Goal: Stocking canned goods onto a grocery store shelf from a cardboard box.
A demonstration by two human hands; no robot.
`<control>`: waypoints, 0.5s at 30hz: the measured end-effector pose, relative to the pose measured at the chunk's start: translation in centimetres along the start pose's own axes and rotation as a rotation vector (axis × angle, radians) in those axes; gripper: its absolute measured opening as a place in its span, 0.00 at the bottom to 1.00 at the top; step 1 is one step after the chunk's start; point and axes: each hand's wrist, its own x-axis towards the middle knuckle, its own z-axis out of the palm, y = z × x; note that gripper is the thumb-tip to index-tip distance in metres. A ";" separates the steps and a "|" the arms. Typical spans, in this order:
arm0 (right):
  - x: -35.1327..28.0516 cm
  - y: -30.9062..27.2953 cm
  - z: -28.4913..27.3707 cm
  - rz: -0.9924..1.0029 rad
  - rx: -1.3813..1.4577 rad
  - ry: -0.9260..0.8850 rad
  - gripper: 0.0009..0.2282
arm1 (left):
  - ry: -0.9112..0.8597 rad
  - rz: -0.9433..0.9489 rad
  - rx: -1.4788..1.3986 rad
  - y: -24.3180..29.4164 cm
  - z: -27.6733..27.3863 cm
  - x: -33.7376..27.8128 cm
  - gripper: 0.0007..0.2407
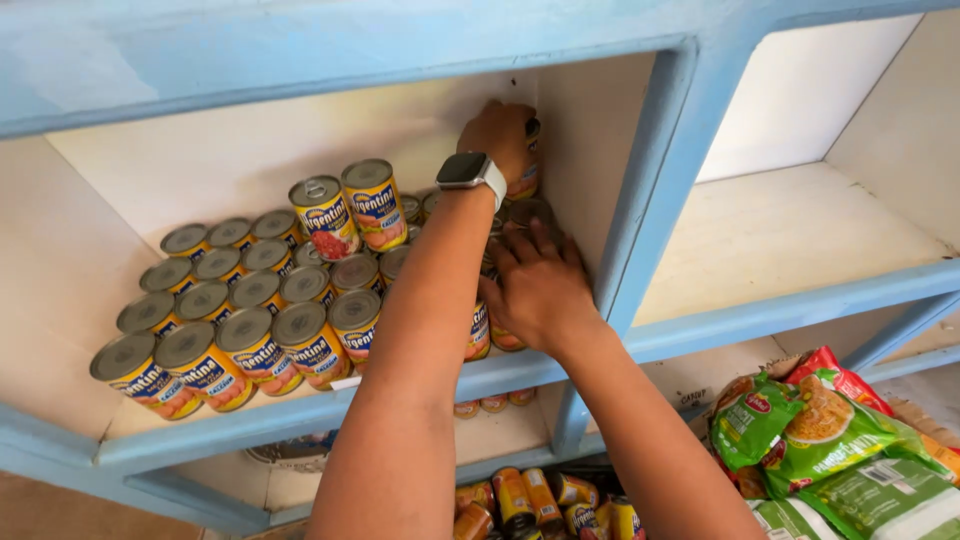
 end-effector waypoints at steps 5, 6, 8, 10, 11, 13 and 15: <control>-0.4 -0.4 0.0 0.097 0.054 -0.163 0.25 | -0.025 -0.027 0.004 1.0 -1.2 -0.3 0.14; -0.5 -0.5 0.1 0.107 0.043 -0.175 0.24 | 0.000 -0.013 0.006 0.7 -0.7 -0.3 0.14; -0.4 -0.2 0.4 0.107 0.052 -0.162 0.24 | -0.004 0.019 0.041 0.4 0.2 0.5 0.13; -0.3 -0.1 0.5 0.100 0.065 -0.151 0.25 | -0.006 0.043 0.080 0.2 0.7 0.7 0.13; -0.2 -0.2 0.5 0.100 0.069 -0.163 0.25 | -0.001 0.014 0.068 0.3 0.7 0.9 0.13; -0.2 -0.2 0.5 0.099 0.074 -0.178 0.25 | 0.002 -0.017 0.056 0.3 0.3 0.8 0.14; -0.3 -0.1 0.7 0.113 0.088 -0.176 0.27 | 0.035 -0.150 -0.004 0.5 -0.5 0.6 0.09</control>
